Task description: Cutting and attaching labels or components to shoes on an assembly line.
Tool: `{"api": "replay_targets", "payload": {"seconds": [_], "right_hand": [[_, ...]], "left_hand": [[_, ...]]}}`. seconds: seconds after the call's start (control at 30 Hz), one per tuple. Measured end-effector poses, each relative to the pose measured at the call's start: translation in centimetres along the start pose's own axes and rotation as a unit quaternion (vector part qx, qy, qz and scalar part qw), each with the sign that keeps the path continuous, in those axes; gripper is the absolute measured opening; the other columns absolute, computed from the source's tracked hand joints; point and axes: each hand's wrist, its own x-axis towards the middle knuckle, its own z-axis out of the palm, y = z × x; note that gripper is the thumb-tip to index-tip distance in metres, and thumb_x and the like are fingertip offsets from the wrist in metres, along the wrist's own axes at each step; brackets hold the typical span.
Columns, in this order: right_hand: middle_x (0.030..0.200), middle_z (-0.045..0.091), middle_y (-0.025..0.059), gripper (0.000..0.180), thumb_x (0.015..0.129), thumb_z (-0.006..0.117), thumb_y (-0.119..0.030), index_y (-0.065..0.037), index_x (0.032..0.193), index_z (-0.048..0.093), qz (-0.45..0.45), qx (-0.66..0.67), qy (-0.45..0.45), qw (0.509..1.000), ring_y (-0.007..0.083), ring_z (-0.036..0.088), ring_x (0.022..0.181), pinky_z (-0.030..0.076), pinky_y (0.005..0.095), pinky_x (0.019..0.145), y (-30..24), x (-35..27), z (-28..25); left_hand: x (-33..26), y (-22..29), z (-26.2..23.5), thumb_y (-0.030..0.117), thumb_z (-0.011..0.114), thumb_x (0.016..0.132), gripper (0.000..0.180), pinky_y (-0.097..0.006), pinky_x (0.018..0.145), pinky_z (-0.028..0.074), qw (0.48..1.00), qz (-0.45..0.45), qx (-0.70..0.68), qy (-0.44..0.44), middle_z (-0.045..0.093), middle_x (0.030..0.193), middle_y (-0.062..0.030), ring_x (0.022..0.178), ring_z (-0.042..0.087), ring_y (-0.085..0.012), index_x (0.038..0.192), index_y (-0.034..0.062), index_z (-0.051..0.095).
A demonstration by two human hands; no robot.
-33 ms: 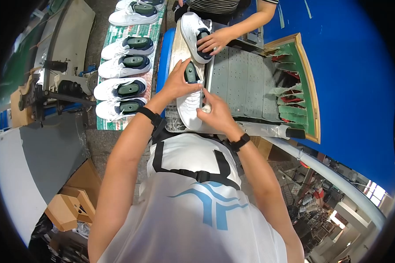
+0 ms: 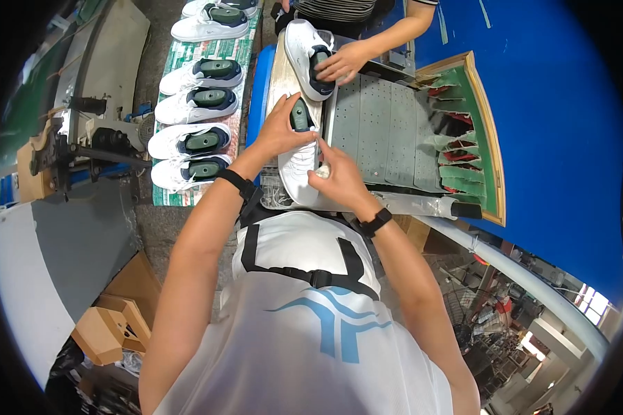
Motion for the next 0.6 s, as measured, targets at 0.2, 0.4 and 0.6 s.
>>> {"api": "replay_targets", "payload": {"seconds": [0.2,0.4,0.6], "right_hand": [[0.110,0.070,0.0298,0.080,0.081,0.076,-0.030,0.014,0.144,0.056,-0.081,-0.084,-0.049,0.992,0.0452,0.069,0.100,0.057,0.0484,0.092,-0.4,-1.0,-1.4],[0.105,0.069,0.0257,0.078,0.082,0.076,-0.027,0.011,0.148,0.055,0.035,-0.018,-0.155,0.987,0.0414,0.068,0.096,0.055,0.0456,0.088,-1.0,-11.3,-5.8],[0.109,0.069,0.0189,0.077,0.085,0.077,-0.024,0.006,0.152,0.054,0.056,-0.014,-0.108,0.993,0.0359,0.068,0.103,0.053,0.0415,0.096,-0.9,-8.7,-4.6]], "left_hand": [[1.3,-1.2,-2.3,0.040,0.097,0.068,0.111,-0.043,0.126,0.037,0.997,0.029,-0.012,-0.072,0.040,0.163,-0.0394,0.156,0.039,-0.0471,0.163,0.0094,0.048],[1.2,-1.9,-3.4,0.043,0.099,0.067,0.112,-0.042,0.124,0.038,0.995,0.023,-0.072,-0.068,0.040,0.165,-0.0360,0.155,0.043,-0.0434,0.162,0.0112,0.049],[1.0,-0.9,-2.9,0.037,0.096,0.074,0.107,-0.042,0.126,0.037,0.996,0.010,-0.001,-0.083,0.041,0.168,-0.0271,0.156,0.042,-0.0393,0.163,0.0087,0.046]]}}
